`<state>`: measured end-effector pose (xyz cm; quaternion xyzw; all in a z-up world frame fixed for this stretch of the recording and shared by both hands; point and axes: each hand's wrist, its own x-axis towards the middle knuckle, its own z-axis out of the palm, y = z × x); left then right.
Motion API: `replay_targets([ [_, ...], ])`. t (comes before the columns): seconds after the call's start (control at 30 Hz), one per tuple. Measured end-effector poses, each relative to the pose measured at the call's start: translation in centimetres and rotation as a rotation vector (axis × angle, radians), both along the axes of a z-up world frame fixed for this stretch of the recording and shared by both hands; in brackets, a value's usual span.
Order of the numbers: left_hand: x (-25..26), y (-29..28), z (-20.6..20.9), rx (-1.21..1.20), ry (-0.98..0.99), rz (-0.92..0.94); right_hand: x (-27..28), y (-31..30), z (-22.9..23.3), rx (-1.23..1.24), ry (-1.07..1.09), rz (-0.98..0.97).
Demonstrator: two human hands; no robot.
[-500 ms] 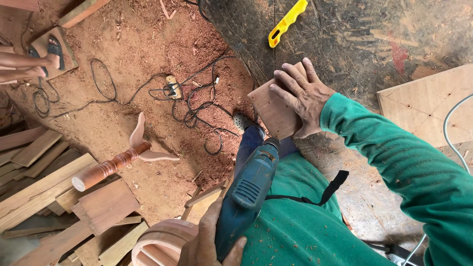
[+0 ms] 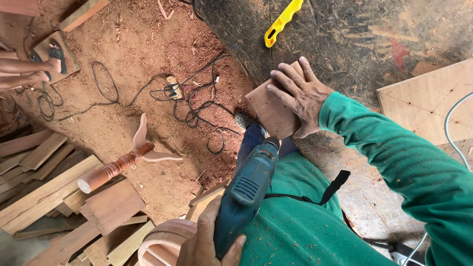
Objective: Use an electric drill to make holes in small wooden blocks on a workbench.
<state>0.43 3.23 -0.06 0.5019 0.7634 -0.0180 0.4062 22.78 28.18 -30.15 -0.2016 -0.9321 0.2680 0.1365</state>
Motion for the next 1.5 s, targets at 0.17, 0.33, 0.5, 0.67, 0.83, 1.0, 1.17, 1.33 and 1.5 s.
replay_targets([
  [0.17, 0.3, 0.5, 0.2, 0.019, 0.026, 0.006, 0.0, 0.0, 0.1, -0.006, 0.008, -0.001],
  [0.33, 0.6, 1.2, 0.3, 0.005, 0.01, 0.018, 0.1, -0.1, -0.2, -0.025, -0.002, 0.003],
  [0.5, 0.7, 2.0, 0.6, 0.037, -0.038, 0.007, 0.0, 0.0, 0.0, -0.011, 0.006, 0.004],
  [0.67, 0.5, 1.8, 0.4, 0.045, -0.058, -0.032, 0.0, -0.1, -0.2, -0.027, 0.013, 0.008],
  [0.83, 0.5, 1.8, 0.2, 0.019, -0.023, -0.029, 0.0, 0.0, -0.3, -0.039, 0.004, 0.01],
  [1.0, 0.4, 2.0, 0.3, 0.025, -0.056, -0.028, 0.0, 0.0, 0.1, -0.026, 0.013, 0.007],
  [1.17, 0.5, 2.1, 0.2, 0.046, -0.073, -0.01, 0.0, 0.1, 0.2, -0.023, 0.003, 0.011],
  [1.33, 0.9, 2.5, 0.5, 0.0, -0.05, 0.041, 0.0, 0.2, 0.4, -0.024, 0.019, 0.016],
  [1.5, 1.1, 2.6, 0.3, 0.017, -0.068, 0.036, 0.0, 0.2, 0.5, -0.004, -0.036, 0.019],
])
